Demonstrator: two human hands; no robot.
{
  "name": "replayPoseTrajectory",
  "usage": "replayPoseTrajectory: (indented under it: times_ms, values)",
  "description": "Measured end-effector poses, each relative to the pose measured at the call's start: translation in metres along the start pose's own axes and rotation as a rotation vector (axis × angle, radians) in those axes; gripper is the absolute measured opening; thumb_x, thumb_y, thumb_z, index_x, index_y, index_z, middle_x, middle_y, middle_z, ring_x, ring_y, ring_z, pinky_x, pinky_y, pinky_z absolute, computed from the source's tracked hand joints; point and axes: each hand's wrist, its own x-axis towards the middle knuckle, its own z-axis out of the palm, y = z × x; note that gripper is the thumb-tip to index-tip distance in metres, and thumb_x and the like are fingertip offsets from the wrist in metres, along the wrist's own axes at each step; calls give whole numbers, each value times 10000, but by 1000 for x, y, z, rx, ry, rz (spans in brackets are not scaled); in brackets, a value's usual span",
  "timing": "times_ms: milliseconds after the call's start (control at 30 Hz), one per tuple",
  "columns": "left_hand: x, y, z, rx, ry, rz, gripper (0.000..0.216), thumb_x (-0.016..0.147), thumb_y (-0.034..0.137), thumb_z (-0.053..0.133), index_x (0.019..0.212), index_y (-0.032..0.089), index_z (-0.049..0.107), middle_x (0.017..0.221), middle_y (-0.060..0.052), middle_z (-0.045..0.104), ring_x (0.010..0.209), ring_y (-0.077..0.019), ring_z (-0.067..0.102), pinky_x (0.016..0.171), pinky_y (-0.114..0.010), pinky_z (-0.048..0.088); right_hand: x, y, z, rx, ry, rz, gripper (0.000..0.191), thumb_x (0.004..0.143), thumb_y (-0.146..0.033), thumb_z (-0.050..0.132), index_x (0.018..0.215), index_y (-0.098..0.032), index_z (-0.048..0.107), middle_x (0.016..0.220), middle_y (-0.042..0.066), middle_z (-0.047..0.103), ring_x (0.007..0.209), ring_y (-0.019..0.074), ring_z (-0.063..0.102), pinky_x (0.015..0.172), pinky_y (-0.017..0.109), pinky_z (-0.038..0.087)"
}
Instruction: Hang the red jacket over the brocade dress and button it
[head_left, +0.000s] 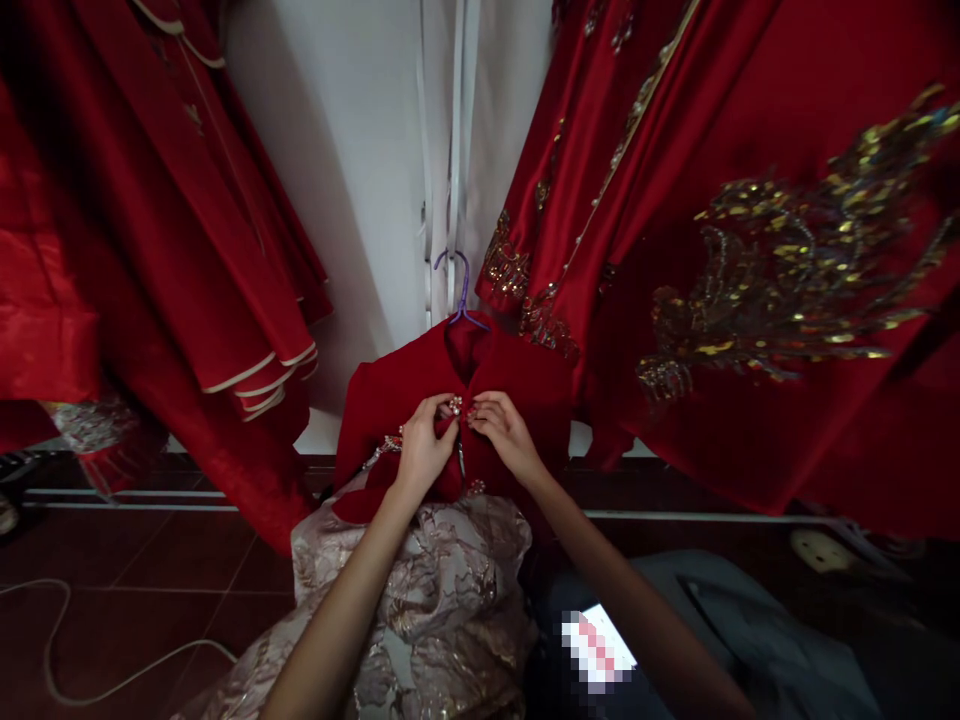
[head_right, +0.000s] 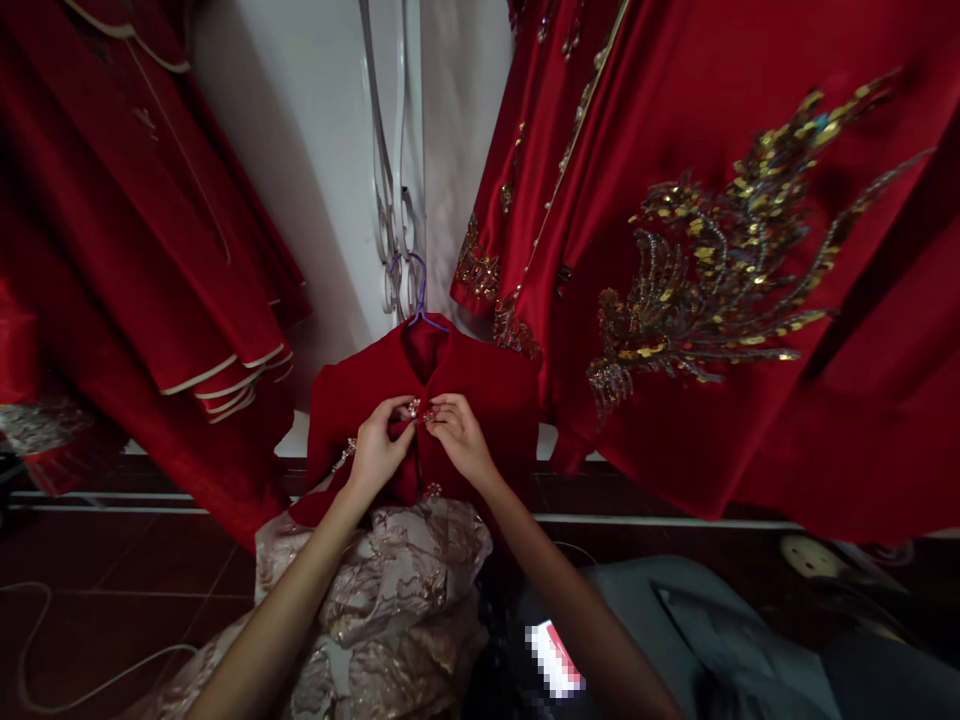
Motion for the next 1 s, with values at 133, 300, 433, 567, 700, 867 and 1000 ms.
replayPoseTrajectory:
  times_ms: [133, 300, 433, 567, 700, 867, 1000]
  values:
    - [-1, -7, 2, -139, 67, -29, 243, 762, 151, 548, 984, 209, 470, 894, -29, 613, 860, -140, 612, 805, -298, 489, -1, 4, 0, -77, -10, -78, 254, 715, -331, 644, 929, -239, 544, 932, 26, 585, 836, 140, 570, 799, 300, 480]
    - [2, -13, 1, -174, 29, -11, 154, 760, 152, 553, 900, 192, 502, 875, -21, 614, 839, -130, 611, 802, -280, 485, 4, 4, 0, -137, -15, -122, 247, 747, -349, 630, 950, -213, 593, 924, 40, 624, 843, 138, 591, 801, 291, 493]
    - [4, -14, -5, -172, -61, 38, 152, 776, 143, 522, 916, 194, 492, 900, -22, 597, 863, -128, 595, 810, -272, 477, 4, 2, 2, -167, -28, -139, 234, 769, -347, 609, 962, -214, 597, 936, 44, 635, 824, 138, 606, 784, 294, 514]
    - [7, -10, -15, -91, -175, 105, 158, 784, 136, 496, 932, 193, 500, 924, -27, 591, 879, -133, 575, 837, -286, 462, 1, -2, 6, -314, 29, -227, 217, 803, -344, 576, 966, -206, 611, 957, 56, 615, 859, 149, 612, 770, 292, 530]
    - [11, -5, -24, -45, -228, 136, 150, 783, 191, 530, 932, 185, 542, 916, -33, 604, 849, -136, 579, 806, -277, 475, -3, -8, 9, -412, 79, -296, 203, 826, -335, 552, 969, -209, 623, 960, 57, 603, 851, 150, 621, 749, 288, 547]
    - [18, -3, -23, 51, -211, 156, 91, 787, 214, 532, 861, 181, 574, 859, -26, 619, 800, -133, 588, 749, -255, 475, -4, -14, 10, -468, 116, -332, 212, 837, -337, 539, 974, -232, 661, 968, 52, 606, 866, 154, 622, 718, 270, 567]
    - [21, -2, -19, 143, -198, 172, 100, 770, 196, 543, 863, 181, 577, 851, -20, 621, 781, -133, 586, 728, -249, 463, -1, -12, 6, -423, 100, -311, 235, 802, -332, 586, 1007, -254, 670, 1001, 43, 595, 916, 160, 616, 727, 267, 581]
